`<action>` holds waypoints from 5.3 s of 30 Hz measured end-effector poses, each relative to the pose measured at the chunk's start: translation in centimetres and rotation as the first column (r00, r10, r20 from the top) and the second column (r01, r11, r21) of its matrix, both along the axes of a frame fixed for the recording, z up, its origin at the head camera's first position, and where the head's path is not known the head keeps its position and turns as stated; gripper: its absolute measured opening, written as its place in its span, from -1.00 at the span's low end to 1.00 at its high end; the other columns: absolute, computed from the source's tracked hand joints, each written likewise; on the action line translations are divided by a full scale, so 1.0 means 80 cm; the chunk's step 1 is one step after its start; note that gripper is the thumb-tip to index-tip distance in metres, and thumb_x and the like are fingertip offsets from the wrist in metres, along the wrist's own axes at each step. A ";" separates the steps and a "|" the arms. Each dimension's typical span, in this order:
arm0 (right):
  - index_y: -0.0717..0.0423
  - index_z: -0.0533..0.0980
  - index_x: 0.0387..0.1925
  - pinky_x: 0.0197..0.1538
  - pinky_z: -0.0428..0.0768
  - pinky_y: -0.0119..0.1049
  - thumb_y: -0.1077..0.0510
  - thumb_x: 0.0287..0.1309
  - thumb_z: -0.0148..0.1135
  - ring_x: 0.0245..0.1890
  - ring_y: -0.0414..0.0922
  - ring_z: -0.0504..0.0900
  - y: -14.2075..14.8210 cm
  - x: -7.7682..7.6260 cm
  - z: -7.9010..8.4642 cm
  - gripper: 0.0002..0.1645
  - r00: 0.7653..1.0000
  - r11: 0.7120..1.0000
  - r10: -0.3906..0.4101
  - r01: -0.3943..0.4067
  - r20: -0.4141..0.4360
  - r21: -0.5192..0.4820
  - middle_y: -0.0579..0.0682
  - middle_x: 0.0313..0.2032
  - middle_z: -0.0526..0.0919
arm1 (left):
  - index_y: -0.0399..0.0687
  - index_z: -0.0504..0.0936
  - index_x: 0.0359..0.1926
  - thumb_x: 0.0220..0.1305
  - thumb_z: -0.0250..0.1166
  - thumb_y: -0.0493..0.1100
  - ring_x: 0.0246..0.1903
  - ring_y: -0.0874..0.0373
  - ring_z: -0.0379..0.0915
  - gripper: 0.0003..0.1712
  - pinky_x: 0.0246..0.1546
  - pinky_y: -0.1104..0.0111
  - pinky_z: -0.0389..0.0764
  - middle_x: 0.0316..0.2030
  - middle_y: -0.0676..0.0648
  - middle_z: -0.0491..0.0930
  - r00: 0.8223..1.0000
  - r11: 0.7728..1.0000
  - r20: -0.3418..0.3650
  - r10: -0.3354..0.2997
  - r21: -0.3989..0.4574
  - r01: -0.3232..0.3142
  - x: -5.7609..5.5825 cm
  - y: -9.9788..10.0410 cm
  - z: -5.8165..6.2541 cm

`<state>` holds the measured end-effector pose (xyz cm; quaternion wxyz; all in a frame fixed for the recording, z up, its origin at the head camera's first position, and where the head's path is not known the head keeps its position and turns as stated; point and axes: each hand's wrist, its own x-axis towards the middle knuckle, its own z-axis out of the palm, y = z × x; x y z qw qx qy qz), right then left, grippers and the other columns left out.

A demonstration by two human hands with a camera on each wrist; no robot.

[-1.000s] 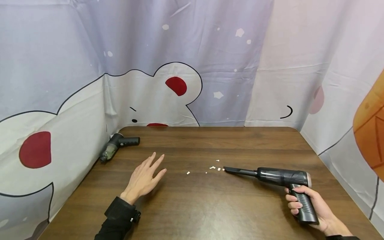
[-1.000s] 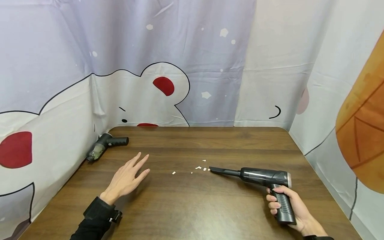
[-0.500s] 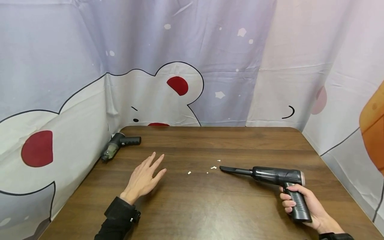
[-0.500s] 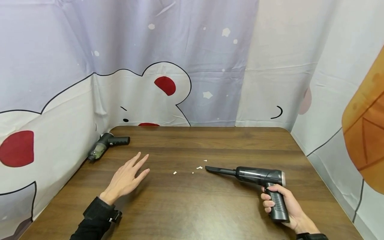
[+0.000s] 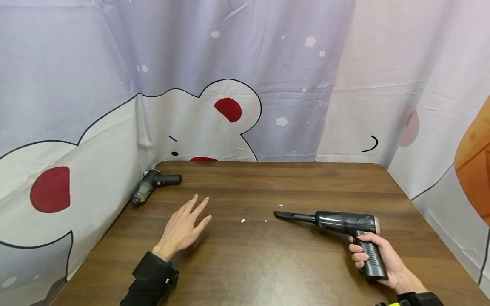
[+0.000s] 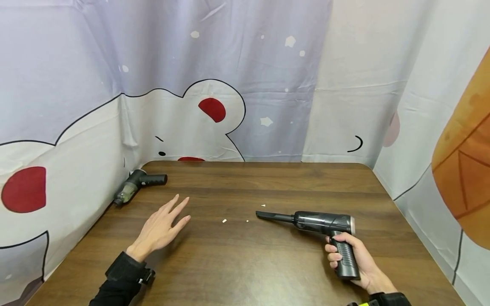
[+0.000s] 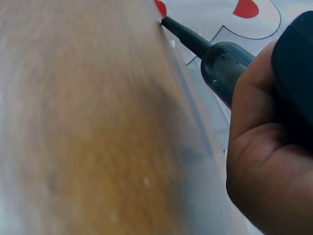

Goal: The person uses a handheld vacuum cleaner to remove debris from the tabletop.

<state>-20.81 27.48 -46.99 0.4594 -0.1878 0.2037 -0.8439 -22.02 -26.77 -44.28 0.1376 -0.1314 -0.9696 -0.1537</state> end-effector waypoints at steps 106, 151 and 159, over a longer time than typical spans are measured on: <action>0.14 0.36 -0.04 -0.14 0.56 -0.43 0.12 0.48 -0.29 -0.40 -0.29 0.23 -0.080 -0.013 -0.005 -0.71 0.994 0.997 0.009 -0.018 0.112 0.080 -0.11 -0.37 0.31 | 0.09 0.28 0.54 0.51 0.10 0.21 0.38 -0.35 0.24 -0.29 0.21 -0.27 0.35 0.49 -0.32 0.19 0.999 0.999 -0.016 0.048 0.023 -0.048 0.017 -0.028 -0.003; 0.24 0.24 0.21 -0.07 0.34 -0.43 0.05 0.51 -0.45 -0.41 -0.31 0.06 -0.040 -0.019 0.047 -0.51 0.991 0.970 0.086 -0.106 -0.098 -0.220 -0.08 -0.19 0.33 | 0.12 0.31 0.53 0.49 0.11 0.25 0.39 -0.30 0.24 -0.29 0.22 -0.26 0.35 0.49 -0.28 0.22 1.000 1.000 -0.007 0.018 0.001 -0.018 0.014 -0.007 0.003; 0.20 0.22 0.23 -0.15 0.31 -0.43 0.07 0.47 -0.45 -0.48 -0.31 0.05 -0.043 -0.015 0.040 -0.51 0.987 0.970 0.064 -0.095 -0.145 -0.224 -0.13 -0.32 0.14 | 0.11 0.31 0.53 0.50 0.09 0.25 0.39 -0.30 0.24 -0.29 0.21 -0.27 0.34 0.49 -0.28 0.22 1.000 1.000 -0.017 0.023 0.001 -0.023 0.015 -0.009 0.003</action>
